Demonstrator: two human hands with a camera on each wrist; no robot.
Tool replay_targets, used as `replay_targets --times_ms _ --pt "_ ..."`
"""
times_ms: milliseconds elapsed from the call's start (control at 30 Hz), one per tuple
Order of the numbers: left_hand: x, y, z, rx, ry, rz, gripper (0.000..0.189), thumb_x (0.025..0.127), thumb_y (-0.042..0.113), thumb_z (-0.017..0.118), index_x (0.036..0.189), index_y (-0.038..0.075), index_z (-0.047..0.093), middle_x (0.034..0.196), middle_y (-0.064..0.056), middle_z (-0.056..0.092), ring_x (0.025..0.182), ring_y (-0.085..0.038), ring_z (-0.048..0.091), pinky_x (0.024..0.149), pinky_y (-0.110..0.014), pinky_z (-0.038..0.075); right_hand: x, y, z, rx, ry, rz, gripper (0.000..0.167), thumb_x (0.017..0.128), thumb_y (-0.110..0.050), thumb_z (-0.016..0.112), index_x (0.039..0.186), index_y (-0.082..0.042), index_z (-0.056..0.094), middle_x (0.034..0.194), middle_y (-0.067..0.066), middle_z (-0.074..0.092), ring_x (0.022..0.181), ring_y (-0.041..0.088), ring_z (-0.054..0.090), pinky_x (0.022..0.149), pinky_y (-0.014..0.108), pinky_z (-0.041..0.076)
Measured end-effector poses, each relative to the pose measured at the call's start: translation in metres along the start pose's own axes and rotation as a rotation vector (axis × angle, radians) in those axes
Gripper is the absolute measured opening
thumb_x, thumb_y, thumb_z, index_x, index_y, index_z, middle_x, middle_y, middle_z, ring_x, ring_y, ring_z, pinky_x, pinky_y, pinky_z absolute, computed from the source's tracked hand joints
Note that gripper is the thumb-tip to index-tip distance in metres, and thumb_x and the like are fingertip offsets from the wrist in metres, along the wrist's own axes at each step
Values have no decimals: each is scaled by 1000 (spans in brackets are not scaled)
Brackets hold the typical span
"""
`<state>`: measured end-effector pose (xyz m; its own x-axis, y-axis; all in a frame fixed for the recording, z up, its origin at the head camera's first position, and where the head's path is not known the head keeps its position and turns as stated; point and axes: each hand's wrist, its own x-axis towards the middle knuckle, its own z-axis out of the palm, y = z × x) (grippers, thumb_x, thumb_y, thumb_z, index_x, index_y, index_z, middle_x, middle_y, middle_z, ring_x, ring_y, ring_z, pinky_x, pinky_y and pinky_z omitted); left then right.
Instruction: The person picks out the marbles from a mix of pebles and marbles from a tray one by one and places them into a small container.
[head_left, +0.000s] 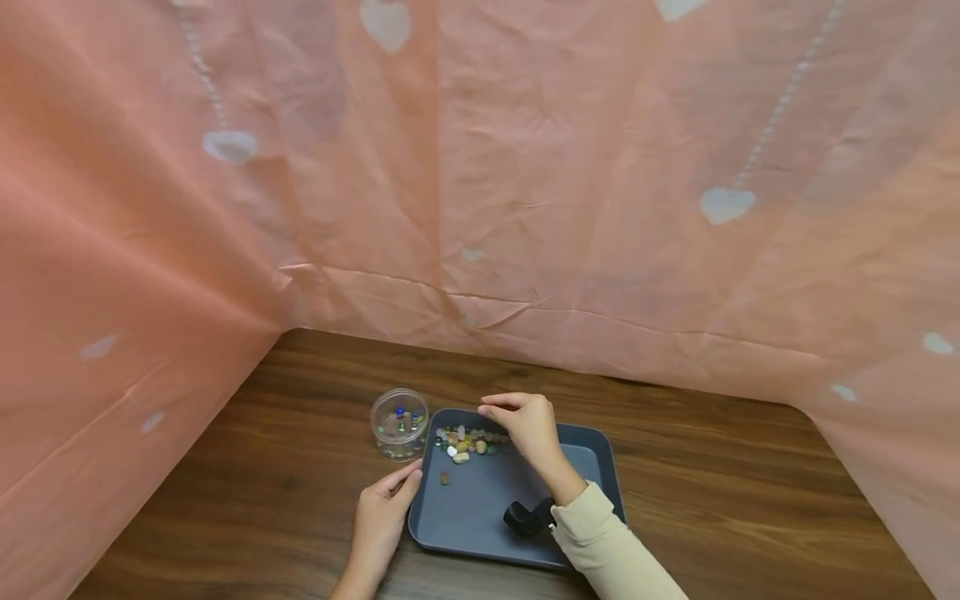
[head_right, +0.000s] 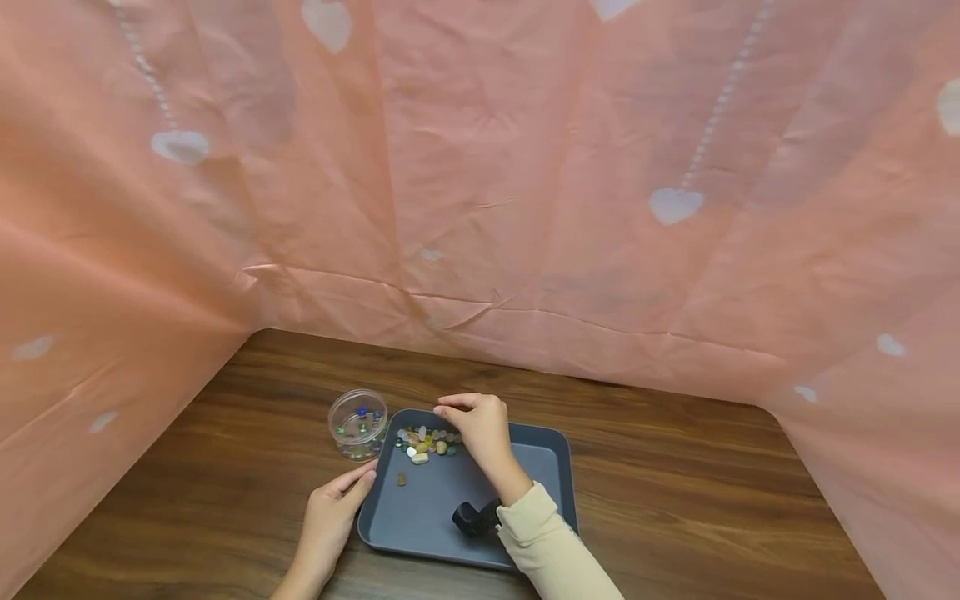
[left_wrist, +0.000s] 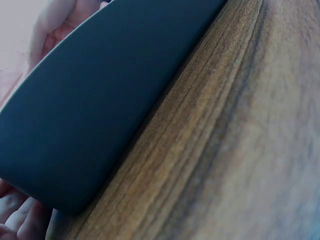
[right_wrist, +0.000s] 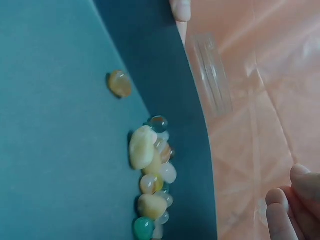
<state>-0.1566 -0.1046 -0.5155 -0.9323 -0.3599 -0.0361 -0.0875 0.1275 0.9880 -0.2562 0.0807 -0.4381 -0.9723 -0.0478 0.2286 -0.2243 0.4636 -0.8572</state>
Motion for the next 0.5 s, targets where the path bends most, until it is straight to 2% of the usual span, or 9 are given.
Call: replay_targets --times_ms 200,500 --pt "2 -1 -6 12 10 8 23 92 19 71 110 5 76 111 -11 75 97 5 64 82 -11 50 -4 5 4 26 -7 29 10 78 -10 83 86 -5 81 83 11 78 80 13 72 62 17 52" --pt "1 0 -9 4 6 -6 26 93 22 71 112 5 75 114 -11 74 97 7 63 83 -11 49 -10 9 18 26 -115 49 9 81 -4 78 89 -2 80 87 13 78 78 11 70 57 18 49"
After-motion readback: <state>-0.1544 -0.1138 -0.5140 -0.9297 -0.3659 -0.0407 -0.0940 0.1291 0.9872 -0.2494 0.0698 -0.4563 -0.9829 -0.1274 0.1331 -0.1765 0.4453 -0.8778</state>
